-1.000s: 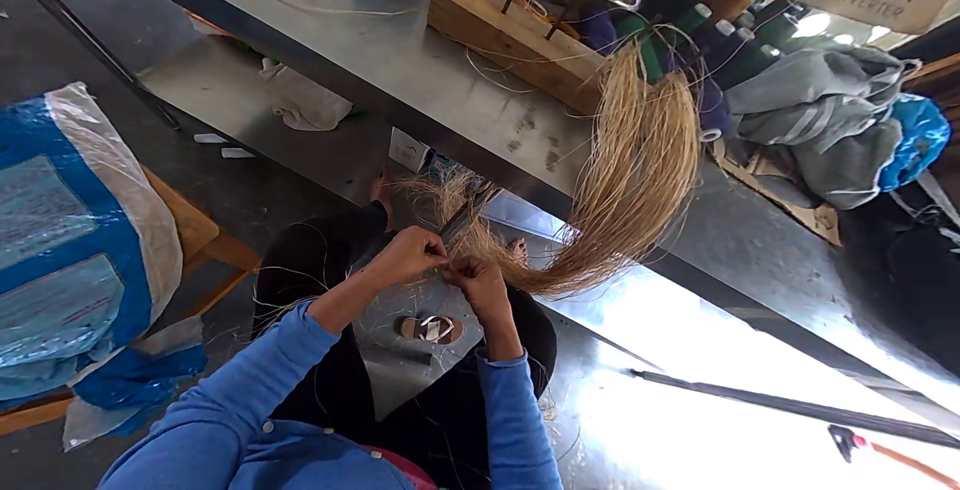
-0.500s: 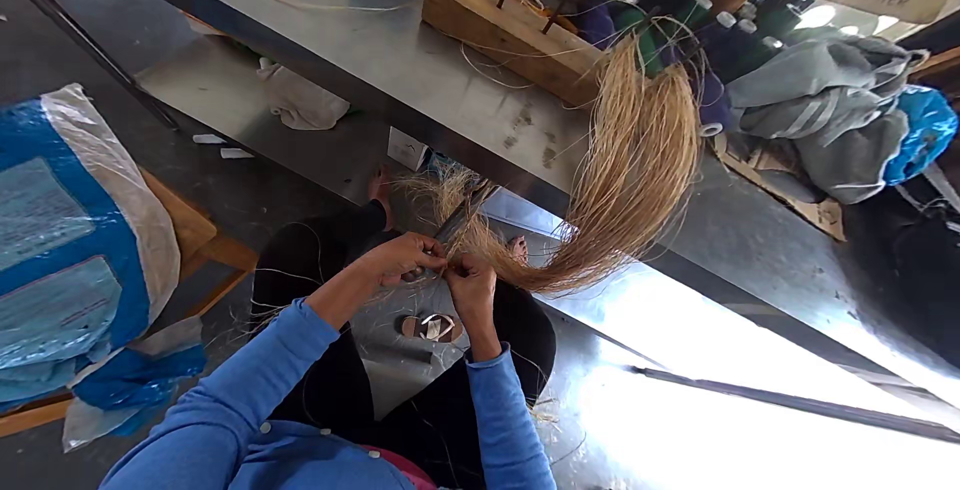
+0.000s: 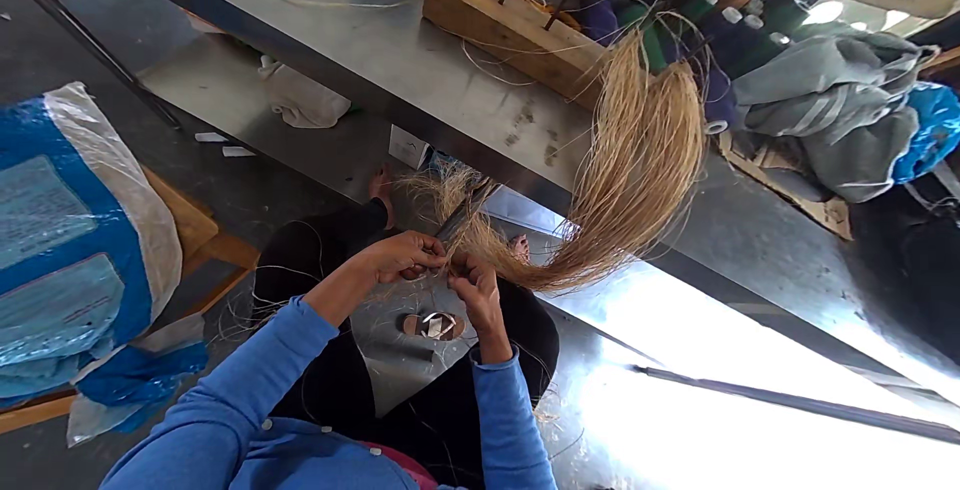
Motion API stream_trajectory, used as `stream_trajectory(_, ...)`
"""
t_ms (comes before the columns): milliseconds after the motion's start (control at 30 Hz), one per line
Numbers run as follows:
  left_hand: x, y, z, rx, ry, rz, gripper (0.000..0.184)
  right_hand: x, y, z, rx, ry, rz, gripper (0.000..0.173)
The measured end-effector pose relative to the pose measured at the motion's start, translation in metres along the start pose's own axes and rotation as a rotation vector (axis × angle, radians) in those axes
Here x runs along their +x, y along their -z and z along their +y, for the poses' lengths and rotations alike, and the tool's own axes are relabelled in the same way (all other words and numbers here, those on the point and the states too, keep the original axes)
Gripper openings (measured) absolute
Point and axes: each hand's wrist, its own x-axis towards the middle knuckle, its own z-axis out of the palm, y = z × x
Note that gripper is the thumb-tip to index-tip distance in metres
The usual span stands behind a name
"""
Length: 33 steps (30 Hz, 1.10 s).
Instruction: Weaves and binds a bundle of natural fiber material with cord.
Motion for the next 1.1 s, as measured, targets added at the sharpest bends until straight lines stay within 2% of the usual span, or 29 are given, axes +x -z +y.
stream_trajectory(100, 0.0, 0.002, -0.001, 0.0, 0.005, 0.013, 0.011, -0.001, 0.001, -0.003, 0.028, -0.006, 0.035, 0.019)
stream_trajectory(233, -0.001, 0.0, -0.001, 0.019, -0.018, 0.038, 0.011, 0.0, -0.001, -0.002, -0.062, 0.032, 0.1, 0.007)
stream_trajectory(500, -0.007, -0.006, -0.004, 0.015, -0.042, 0.175, 0.01, 0.002, 0.005, -0.003, -0.051, -0.014, 0.045, 0.005)
stream_trajectory(667, -0.007, -0.008, -0.003, 0.042, -0.043, 0.169, 0.01, 0.005, -0.001, -0.011, -0.073, -0.074, 0.068, 0.01)
stream_trajectory(900, -0.007, -0.007, -0.003, 0.105, -0.06, 0.184, 0.01, 0.004, -0.004, -0.005, -0.072, 0.075, 0.106, 0.006)
stream_trajectory(1100, -0.007, -0.006, -0.002, 0.174, -0.084, 0.205, 0.008, 0.004, -0.006, -0.003, -0.201, 0.201, 0.157, 0.007)
